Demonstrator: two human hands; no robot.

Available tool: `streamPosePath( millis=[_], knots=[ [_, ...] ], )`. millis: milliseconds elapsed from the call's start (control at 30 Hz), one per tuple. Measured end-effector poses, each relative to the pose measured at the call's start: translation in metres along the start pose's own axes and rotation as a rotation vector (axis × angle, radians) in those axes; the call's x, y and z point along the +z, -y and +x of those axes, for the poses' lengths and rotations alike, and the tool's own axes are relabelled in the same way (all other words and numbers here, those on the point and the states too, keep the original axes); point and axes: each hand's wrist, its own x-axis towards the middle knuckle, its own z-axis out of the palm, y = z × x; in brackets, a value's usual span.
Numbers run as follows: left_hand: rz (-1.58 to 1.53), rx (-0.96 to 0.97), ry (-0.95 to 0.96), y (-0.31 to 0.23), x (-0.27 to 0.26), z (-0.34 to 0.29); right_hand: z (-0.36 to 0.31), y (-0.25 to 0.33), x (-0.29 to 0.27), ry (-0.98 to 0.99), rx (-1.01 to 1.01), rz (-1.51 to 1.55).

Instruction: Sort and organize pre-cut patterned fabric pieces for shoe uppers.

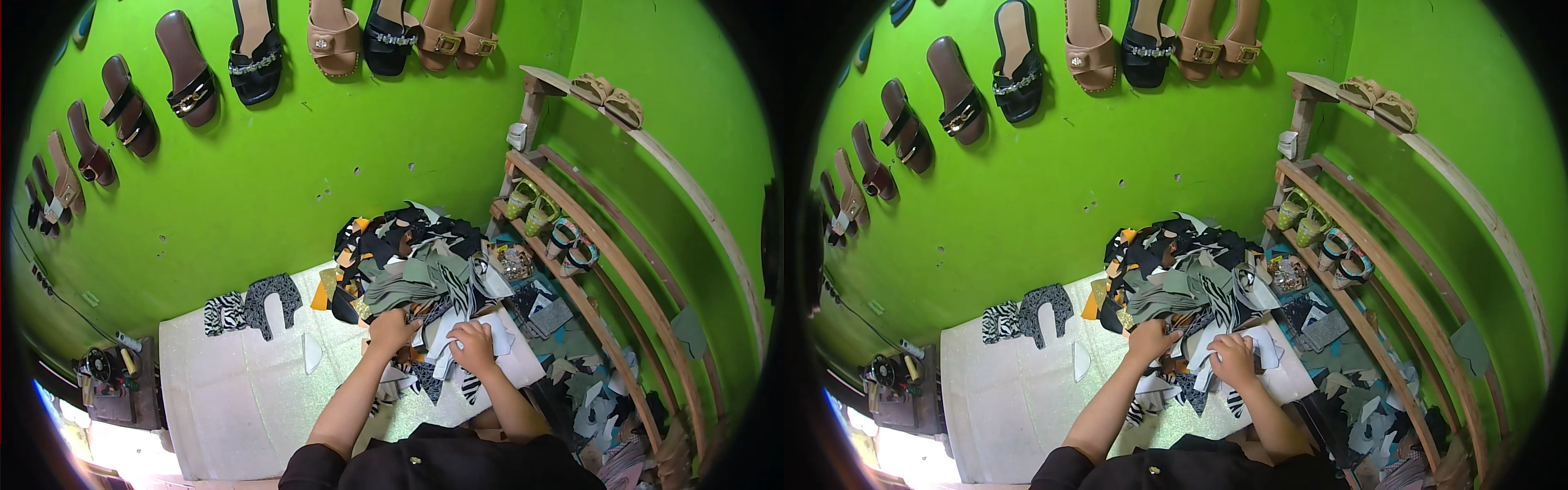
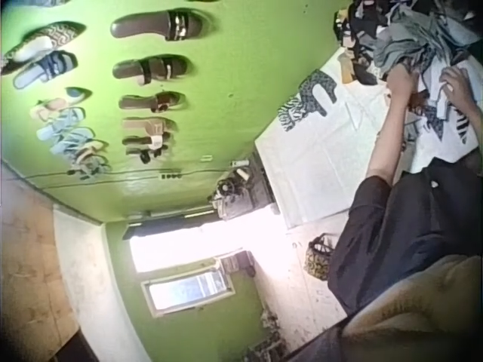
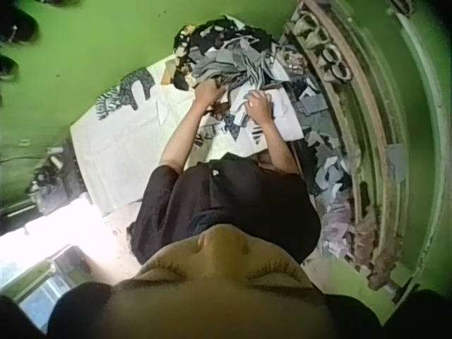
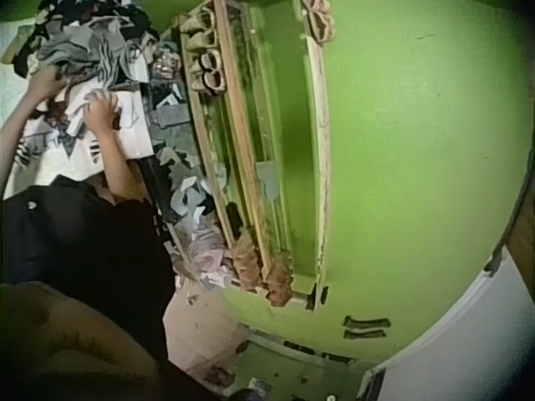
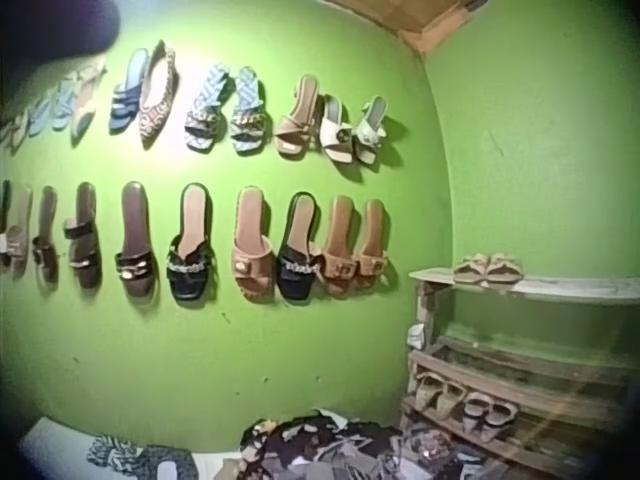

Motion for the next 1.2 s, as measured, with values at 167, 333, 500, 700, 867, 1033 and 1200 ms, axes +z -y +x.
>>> streamPosePath(
  millis=[167, 333, 500, 700, 867, 1033, 1200],
  knots=[
    [0.158, 0.197, -0.151, -0.008, -0.003, -0.013, 0.013, 0.009, -0.007, 0.135, 0.189, -0.015],
    [0.035, 0.219, -0.250, -0.010, -0.013, -0.027, 0.039, 0.014, 0.016, 0.103, 0.076, -0.231],
    [-0.044, 0.216, -0.196, -0.012, -0.039, -0.037, 0.060, 0.011, 0.026, 0.194, 0.025, -0.272],
    [-0.239, 0.264, -0.169, -0.002, -0.070, -0.042, 0.077, 0.022, -0.009, 0.206, -0.161, -0.189],
    [-0.524, 0.353, -0.085, 0.009, -0.079, -0.026, 0.091, 0.030, -0.036, 0.196, -0.133, -0.044],
    [-1.210, 0.326, 0.125, 0.011, -0.089, -0.017, 0.121, 0.034, -0.064, 0.223, 0.081, 0.189],
    [-0.957, 0.381, 0.086, 0.001, -0.084, -0.019, 0.148, 0.014, -0.063, 0.103, 0.226, 0.933]
  ],
)
